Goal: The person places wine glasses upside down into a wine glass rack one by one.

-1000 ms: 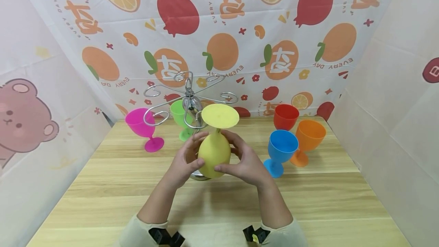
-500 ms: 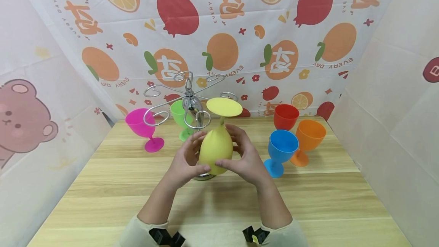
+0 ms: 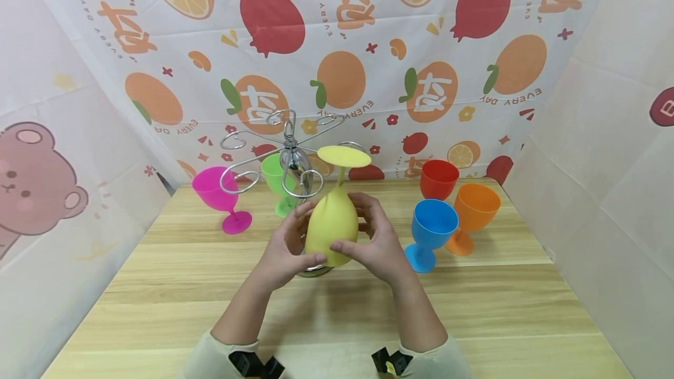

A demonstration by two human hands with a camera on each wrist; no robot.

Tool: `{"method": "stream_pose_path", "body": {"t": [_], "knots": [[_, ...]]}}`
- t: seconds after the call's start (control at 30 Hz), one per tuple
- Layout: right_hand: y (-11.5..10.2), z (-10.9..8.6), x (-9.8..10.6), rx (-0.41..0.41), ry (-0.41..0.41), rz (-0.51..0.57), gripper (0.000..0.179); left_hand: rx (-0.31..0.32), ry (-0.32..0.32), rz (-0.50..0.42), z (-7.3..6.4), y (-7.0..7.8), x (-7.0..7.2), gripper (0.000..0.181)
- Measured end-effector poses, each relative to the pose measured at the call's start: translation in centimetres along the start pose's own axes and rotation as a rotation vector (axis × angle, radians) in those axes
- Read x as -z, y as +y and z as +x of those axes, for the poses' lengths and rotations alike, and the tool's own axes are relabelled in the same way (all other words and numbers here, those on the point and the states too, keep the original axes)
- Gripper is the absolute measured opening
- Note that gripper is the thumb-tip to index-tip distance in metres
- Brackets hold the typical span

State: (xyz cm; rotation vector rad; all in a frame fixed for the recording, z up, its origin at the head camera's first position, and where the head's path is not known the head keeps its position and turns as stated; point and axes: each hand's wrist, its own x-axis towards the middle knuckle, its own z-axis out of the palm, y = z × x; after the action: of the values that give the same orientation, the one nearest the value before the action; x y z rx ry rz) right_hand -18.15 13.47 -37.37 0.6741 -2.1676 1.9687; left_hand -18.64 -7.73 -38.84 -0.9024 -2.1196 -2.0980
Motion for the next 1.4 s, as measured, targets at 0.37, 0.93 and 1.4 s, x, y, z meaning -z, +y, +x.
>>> {"method": "stream_pose_path", "body": {"t": [0.37,0.93,1.4], "knots": [[0.22,0.1,0.26,0.046,-0.024,-0.004,0.079,0.015,-0.003,-0.072,-0.06,0.3,0.07,0.08],[0.21,0.44,0.41,0.082,-0.115,0.0,0.088,0.007,0.01,-0.124,-0.04,-0.06,0.69,0.084],[0.47,0.49,0.04,0.058,-0.058,0.028,0.082,-0.001,0.033,-0.178,0.12,-0.03,0.96,0.088]]}}
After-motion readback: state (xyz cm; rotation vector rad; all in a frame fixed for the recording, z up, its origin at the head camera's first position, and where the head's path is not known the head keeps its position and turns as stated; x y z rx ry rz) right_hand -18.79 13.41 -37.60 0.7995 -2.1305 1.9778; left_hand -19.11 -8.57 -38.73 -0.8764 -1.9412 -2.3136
